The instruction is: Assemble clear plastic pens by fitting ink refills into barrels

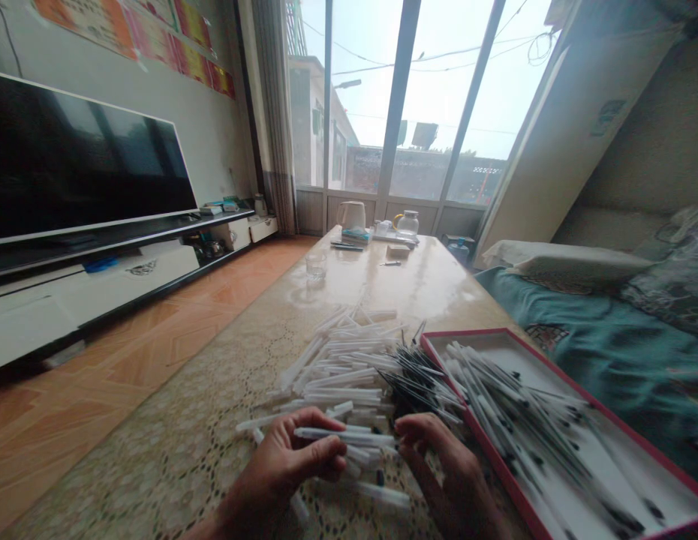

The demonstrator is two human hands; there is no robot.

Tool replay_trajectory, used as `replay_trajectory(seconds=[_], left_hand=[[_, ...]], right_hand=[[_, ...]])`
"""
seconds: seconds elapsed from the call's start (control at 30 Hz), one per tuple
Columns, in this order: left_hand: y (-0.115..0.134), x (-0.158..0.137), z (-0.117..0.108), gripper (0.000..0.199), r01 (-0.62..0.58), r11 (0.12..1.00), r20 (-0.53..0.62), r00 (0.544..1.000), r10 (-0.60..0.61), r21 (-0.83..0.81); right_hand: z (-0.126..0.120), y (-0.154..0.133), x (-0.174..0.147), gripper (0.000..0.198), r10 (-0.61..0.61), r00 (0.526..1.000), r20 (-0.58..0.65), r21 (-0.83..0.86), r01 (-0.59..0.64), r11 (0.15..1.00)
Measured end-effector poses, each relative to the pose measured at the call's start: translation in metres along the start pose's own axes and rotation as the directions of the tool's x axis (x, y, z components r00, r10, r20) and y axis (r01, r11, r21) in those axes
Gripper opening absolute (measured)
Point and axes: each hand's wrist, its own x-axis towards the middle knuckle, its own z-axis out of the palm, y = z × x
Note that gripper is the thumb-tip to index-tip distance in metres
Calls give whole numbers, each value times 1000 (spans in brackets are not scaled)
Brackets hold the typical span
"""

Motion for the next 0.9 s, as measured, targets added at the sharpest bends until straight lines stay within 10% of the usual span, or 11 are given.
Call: replay_trajectory(seconds=[0.4, 0.67, 0.9], left_hand=[[11, 5, -18, 21, -156, 956, -140, 971, 195, 249], [16, 4, -17, 8, -334, 558, -11, 851, 525, 759], [8, 4, -19, 12, -352, 451, 59, 836, 545, 820]], right_hand=[[-27, 26, 7, 24, -61, 998, -4, -267, 58, 962], [-47, 42, 9, 19, 107, 988, -108, -461, -145, 875], [-71, 70, 8, 11, 114, 969, -218, -587, -223, 779]])
